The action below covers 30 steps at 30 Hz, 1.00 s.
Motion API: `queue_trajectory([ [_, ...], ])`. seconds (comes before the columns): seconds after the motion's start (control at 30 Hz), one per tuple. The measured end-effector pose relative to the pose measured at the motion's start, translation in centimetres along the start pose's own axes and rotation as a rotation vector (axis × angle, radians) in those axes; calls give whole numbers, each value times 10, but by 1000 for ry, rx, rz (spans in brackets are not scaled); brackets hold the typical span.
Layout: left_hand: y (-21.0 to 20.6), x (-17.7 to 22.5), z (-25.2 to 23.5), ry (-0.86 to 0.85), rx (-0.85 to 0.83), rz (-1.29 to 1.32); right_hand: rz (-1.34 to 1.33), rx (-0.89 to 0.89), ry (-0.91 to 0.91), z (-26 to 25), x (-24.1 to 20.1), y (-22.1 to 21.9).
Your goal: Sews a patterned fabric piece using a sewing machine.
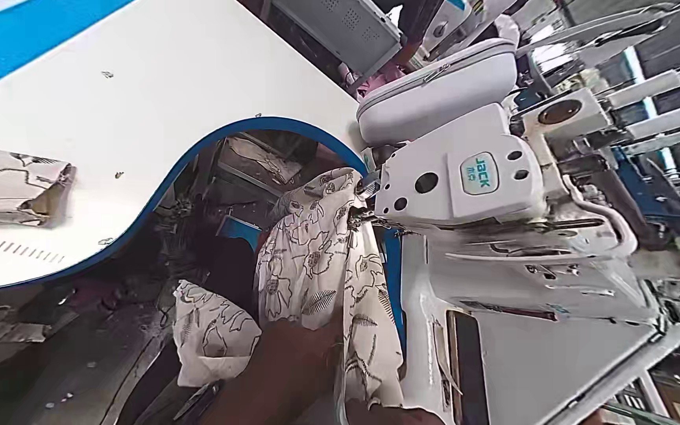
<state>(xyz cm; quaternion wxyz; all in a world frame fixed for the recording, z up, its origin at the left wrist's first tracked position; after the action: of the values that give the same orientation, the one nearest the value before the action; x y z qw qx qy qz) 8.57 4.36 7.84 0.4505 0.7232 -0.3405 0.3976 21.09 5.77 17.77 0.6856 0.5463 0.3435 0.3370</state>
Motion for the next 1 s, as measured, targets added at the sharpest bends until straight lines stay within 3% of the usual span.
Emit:
queue_trajectory([
  [0.07, -1, -7, -8, 2, -35, 71, -19, 21, 37, 0, 0, -5],
  [0.17, 7, -5, -20, 33, -218, 108, 53, 104, 25, -1, -3, -6],
  [0.33, 11, 0, -20, 22, -255, 87, 177, 193, -22, -2, -10, 1],
  [0.5, 9, -11, -17, -22, -154, 223, 196, 224, -4, -13, -5, -1],
  [0.87, -8, -32, -44, 97, -134, 442, 135, 484, 59, -41, 28, -24],
  [1.0, 9, -30, -45, 193, 26, 345, 18, 598, 15, -27, 65, 1],
])
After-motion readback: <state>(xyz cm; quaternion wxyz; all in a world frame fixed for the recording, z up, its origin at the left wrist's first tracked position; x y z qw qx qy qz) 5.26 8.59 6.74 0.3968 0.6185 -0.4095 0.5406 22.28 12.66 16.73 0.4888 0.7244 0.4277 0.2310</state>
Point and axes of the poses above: each hand's wrist, its own z-axis away from the middle knuckle, its own y-axis out of the back of the hand, x = y × z, the point moved 4 cm from there along -z, towards the middle knuckle, and after that the axes turned 11 degrees about x, right-handed, at the moved point
